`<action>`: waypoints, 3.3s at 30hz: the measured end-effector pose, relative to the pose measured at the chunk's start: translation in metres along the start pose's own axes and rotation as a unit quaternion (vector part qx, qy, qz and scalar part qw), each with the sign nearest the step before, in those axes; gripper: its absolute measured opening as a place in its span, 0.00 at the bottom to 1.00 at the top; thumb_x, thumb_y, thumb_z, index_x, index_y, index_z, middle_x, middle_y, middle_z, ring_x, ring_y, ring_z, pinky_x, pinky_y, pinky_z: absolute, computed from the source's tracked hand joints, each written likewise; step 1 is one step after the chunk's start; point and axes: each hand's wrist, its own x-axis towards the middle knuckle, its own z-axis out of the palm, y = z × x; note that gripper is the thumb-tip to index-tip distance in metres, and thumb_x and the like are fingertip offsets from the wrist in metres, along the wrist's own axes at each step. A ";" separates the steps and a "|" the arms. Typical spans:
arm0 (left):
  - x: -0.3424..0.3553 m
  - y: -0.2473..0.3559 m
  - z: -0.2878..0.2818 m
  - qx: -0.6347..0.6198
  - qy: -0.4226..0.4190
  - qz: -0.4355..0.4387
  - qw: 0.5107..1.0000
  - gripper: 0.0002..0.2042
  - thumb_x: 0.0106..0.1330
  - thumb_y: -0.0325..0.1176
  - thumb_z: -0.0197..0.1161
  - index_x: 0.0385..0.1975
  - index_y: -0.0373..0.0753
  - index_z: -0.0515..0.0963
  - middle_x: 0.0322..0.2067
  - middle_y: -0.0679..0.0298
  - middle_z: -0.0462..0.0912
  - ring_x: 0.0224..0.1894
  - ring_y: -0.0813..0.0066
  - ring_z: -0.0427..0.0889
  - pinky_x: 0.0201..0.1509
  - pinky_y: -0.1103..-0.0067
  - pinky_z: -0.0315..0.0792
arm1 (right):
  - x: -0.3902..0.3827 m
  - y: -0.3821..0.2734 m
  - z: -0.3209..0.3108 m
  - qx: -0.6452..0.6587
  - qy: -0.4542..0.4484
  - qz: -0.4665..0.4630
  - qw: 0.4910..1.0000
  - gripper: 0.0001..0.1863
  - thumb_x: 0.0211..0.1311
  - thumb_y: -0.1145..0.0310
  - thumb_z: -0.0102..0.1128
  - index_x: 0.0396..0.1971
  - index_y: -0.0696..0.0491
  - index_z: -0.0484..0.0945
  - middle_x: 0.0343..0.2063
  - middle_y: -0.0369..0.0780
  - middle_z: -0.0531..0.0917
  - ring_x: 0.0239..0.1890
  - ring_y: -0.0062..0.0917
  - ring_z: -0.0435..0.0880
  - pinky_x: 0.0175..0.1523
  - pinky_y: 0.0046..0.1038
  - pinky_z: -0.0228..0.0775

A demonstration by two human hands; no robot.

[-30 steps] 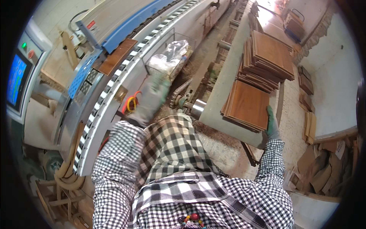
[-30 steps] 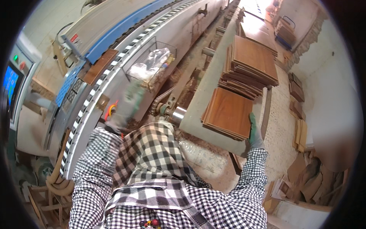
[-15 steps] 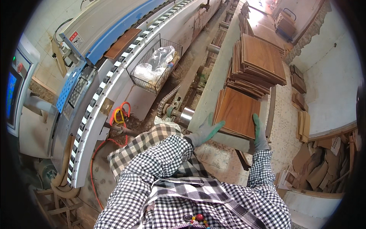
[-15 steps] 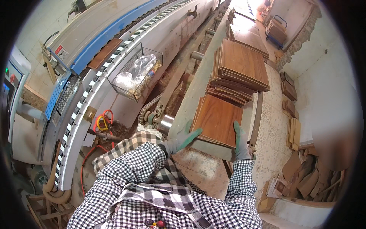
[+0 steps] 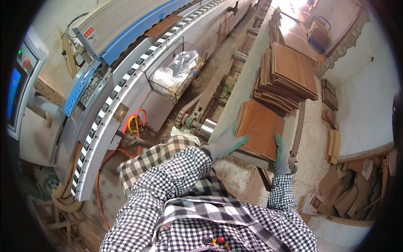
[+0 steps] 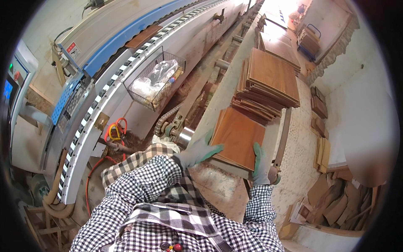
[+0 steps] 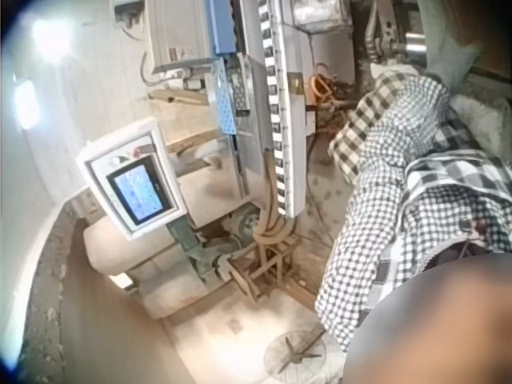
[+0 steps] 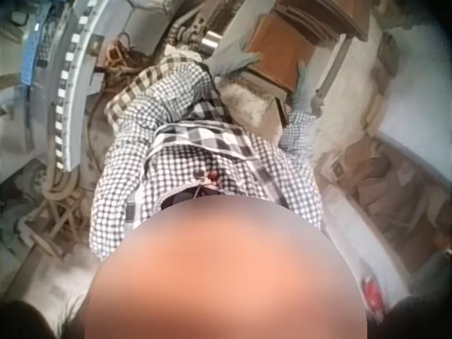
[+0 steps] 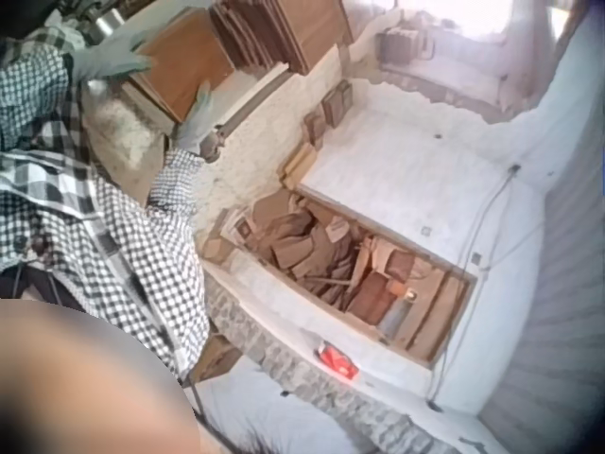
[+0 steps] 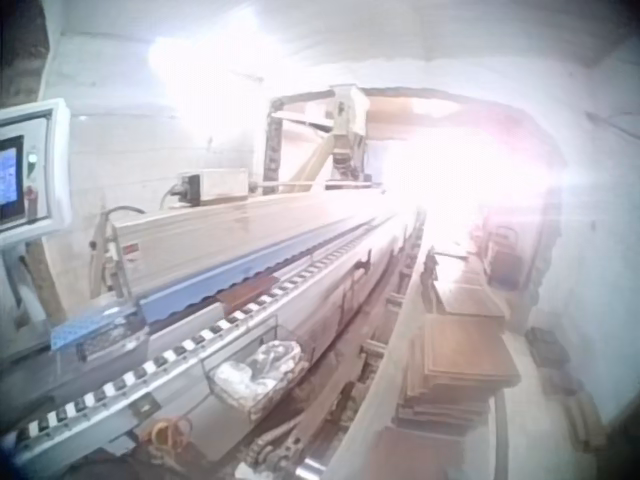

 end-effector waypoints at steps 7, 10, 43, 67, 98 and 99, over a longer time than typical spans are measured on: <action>0.052 -0.008 -0.002 0.146 -0.005 0.007 0.989 0.53 0.62 0.64 0.64 0.79 0.37 0.48 0.73 0.39 0.60 0.77 0.47 0.58 0.80 0.65 0.53 | -0.014 -0.026 0.022 0.155 0.001 0.071 0.985 0.33 0.72 0.49 0.62 0.65 0.58 0.70 0.56 0.45 0.81 0.53 0.33 0.85 0.58 0.32 0.81; 0.048 -0.014 -0.001 0.043 0.001 -0.016 0.999 0.55 0.61 0.65 0.65 0.79 0.37 0.46 0.73 0.38 0.59 0.77 0.46 0.56 0.80 0.65 0.54 | -0.018 -0.034 0.027 0.151 0.010 0.083 0.985 0.34 0.71 0.50 0.63 0.66 0.58 0.68 0.58 0.44 0.80 0.55 0.33 0.83 0.59 0.32 0.80; -0.207 -0.050 -0.064 -0.283 0.224 -0.014 0.932 0.56 0.63 0.69 0.64 0.75 0.29 0.47 0.71 0.45 0.61 0.74 0.55 0.62 0.77 0.66 0.58 | -0.099 -0.033 0.171 0.145 -0.288 0.101 0.941 0.28 0.73 0.57 0.61 0.65 0.58 0.69 0.59 0.42 0.79 0.58 0.30 0.82 0.61 0.34 0.80; -0.455 -0.280 0.019 -0.503 0.493 0.104 0.702 0.31 0.78 0.52 0.52 0.69 0.32 0.64 0.61 0.53 0.78 0.59 0.65 0.82 0.65 0.68 0.78 | -0.256 0.022 0.314 -0.084 -0.615 0.132 0.773 0.28 0.73 0.64 0.60 0.66 0.65 0.69 0.56 0.43 0.80 0.57 0.24 0.78 0.64 0.27 0.69; -0.455 -0.221 0.003 -0.520 0.508 0.064 0.684 0.31 0.79 0.53 0.52 0.69 0.32 0.64 0.62 0.55 0.76 0.62 0.70 0.78 0.66 0.71 0.75 | -0.185 -0.101 0.589 -0.256 -0.429 -0.507 0.702 0.27 0.69 0.63 0.64 0.63 0.60 0.75 0.58 0.47 0.81 0.53 0.32 0.84 0.56 0.31 0.78; -0.456 -0.216 0.002 -0.536 0.501 0.062 0.676 0.31 0.79 0.53 0.52 0.68 0.32 0.65 0.62 0.54 0.76 0.62 0.70 0.78 0.66 0.70 0.76 | -0.205 -0.102 0.586 -0.232 -0.465 -0.526 0.673 0.25 0.69 0.59 0.63 0.60 0.58 0.78 0.60 0.48 0.80 0.55 0.36 0.83 0.60 0.35 0.76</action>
